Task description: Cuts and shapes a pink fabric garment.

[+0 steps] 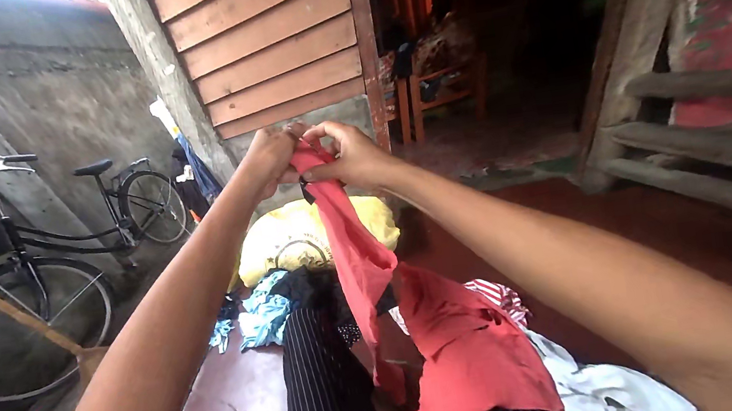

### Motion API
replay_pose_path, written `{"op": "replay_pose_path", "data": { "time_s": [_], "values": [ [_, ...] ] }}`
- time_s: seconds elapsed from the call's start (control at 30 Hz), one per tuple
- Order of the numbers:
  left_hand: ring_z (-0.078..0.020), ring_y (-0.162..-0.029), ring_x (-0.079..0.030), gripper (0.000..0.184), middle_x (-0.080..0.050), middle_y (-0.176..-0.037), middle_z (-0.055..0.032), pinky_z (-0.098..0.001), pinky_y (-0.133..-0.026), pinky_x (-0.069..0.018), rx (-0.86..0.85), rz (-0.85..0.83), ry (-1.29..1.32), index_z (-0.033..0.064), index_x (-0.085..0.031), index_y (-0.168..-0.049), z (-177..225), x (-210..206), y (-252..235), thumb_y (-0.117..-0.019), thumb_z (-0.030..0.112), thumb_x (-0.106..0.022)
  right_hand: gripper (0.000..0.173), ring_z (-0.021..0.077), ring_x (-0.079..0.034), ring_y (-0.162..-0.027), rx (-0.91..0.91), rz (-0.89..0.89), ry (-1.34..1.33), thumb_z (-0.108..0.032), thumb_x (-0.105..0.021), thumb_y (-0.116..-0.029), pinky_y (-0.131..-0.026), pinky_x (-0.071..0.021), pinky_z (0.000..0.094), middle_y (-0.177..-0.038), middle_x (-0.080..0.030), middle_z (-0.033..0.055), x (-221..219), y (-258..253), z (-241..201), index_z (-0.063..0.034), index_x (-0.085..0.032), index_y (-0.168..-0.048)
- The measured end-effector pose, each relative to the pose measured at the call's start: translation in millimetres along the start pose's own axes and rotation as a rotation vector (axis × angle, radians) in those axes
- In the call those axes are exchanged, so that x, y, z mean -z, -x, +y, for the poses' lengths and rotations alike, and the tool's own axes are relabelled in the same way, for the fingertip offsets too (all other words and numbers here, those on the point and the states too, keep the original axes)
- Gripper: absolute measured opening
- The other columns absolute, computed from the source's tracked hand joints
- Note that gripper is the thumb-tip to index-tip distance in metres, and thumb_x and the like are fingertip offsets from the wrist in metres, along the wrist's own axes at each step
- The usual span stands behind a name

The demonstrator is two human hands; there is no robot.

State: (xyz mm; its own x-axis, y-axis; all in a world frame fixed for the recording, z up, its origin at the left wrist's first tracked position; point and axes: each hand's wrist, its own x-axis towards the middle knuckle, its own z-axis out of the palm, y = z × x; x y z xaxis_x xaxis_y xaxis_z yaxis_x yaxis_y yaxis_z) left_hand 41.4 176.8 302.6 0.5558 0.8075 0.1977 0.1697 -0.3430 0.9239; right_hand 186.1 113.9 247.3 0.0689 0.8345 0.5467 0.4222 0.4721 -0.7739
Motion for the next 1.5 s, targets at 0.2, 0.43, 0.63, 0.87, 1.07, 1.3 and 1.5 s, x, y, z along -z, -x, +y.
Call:
{"op": "replay_pose_path", "data": {
  "time_s": [0.2,0.43,0.63,0.87,1.07,1.3,1.5],
  "values": [
    [-0.0137,-0.066,-0.069,0.027,-0.068,-0.083,-0.0070,-0.0307,-0.065,-0.0615,0.071,-0.038,-0.027,-0.0020,-0.062,-0.104,-14.2,9.5,8.1,-0.1081,0.022,-0.050,0.025,0.0206,-0.070,-0.083,-0.176,0.030,-0.134,-0.005,-0.067,-0.0970,-0.072,-0.0614,0.0385,-0.104,-0.068,0.0153,11.5,6.6,10.1,-0.0011,-0.064,-0.122],
    [-0.0142,-0.067,-0.064,0.014,-0.071,-0.083,-0.0099,-0.0347,-0.065,-0.0550,-0.142,0.025,-0.442,0.0003,-0.073,-0.101,-50.0,49.2,-3.1,-0.0872,-0.001,-0.074,0.018,0.0203,-0.065,-0.082,-0.131,0.128,0.170,0.001,-0.061,-0.0976,-0.074,-0.0569,0.0394,-0.101,-0.066,0.0158,53.3,3.8,30.2,0.0005,-0.065,-0.115],
    [-0.0306,-0.089,-0.069,0.017,-0.073,-0.098,-0.0160,-0.0569,-0.082,-0.0534,-0.219,0.027,-0.690,0.0052,-0.076,-0.097,-54.7,70.4,-6.8,-0.0891,-0.005,-0.065,0.022,0.0290,-0.065,-0.098,-0.035,0.108,0.487,0.005,-0.054,-0.0973,-0.089,-0.0512,0.0512,-0.106,-0.068,0.0188,91.8,2.7,37.2,0.0000,-0.070,-0.113],
    [-0.0358,-0.095,-0.069,0.017,-0.073,-0.098,-0.0191,-0.0619,-0.085,-0.0503,-0.225,0.007,-0.801,0.0050,-0.078,-0.097,-52.4,71.7,-10.2,-0.0939,0.001,-0.061,0.022,0.0335,-0.065,-0.102,-0.060,0.114,0.580,0.006,-0.054,-0.0963,-0.091,-0.0495,0.0546,-0.107,-0.067,0.0221,108.2,2.6,33.0,0.0028,-0.069,-0.112],
    [-0.0341,-0.093,-0.069,0.020,-0.073,-0.100,-0.0188,-0.0592,-0.085,-0.0522,-0.195,0.035,-0.774,0.0059,-0.077,-0.103,-51.7,68.4,-10.7,-0.0926,-0.002,-0.061,0.017,0.0341,-0.065,-0.096,-0.099,0.147,0.594,0.004,-0.056,-0.0961,-0.086,-0.0507,0.0558,-0.104,-0.067,0.0214,111.0,1.5,33.1,0.0019,-0.069,-0.107],
    [-0.0347,-0.099,-0.069,0.026,-0.073,-0.108,-0.0186,-0.0597,-0.089,-0.0518,-0.329,-0.009,-0.790,0.0051,-0.076,-0.111,-48.8,61.0,-9.0,-0.0941,-0.003,-0.058,0.020,0.0368,-0.064,-0.097,-0.092,0.141,0.640,-0.001,-0.051,-0.0982,-0.085,-0.0480,0.0595,-0.101,-0.067,0.0222,106.6,5.6,29.0,0.0026,-0.070,-0.105],
    [-0.0326,-0.110,-0.066,0.027,-0.068,-0.124,-0.0163,-0.0564,-0.097,-0.0499,-0.406,-0.074,-0.854,0.0048,-0.074,-0.115,-41.4,45.8,-6.5,-0.0971,-0.001,-0.054,0.020,0.0253,-0.069,-0.069,-0.343,0.004,0.204,-0.014,-0.051,-0.1065,-0.061,-0.0608,0.0425,-0.091,-0.067,0.0173,65.5,15.4,-1.9,-0.0027,-0.064,-0.116]
  ]
}}
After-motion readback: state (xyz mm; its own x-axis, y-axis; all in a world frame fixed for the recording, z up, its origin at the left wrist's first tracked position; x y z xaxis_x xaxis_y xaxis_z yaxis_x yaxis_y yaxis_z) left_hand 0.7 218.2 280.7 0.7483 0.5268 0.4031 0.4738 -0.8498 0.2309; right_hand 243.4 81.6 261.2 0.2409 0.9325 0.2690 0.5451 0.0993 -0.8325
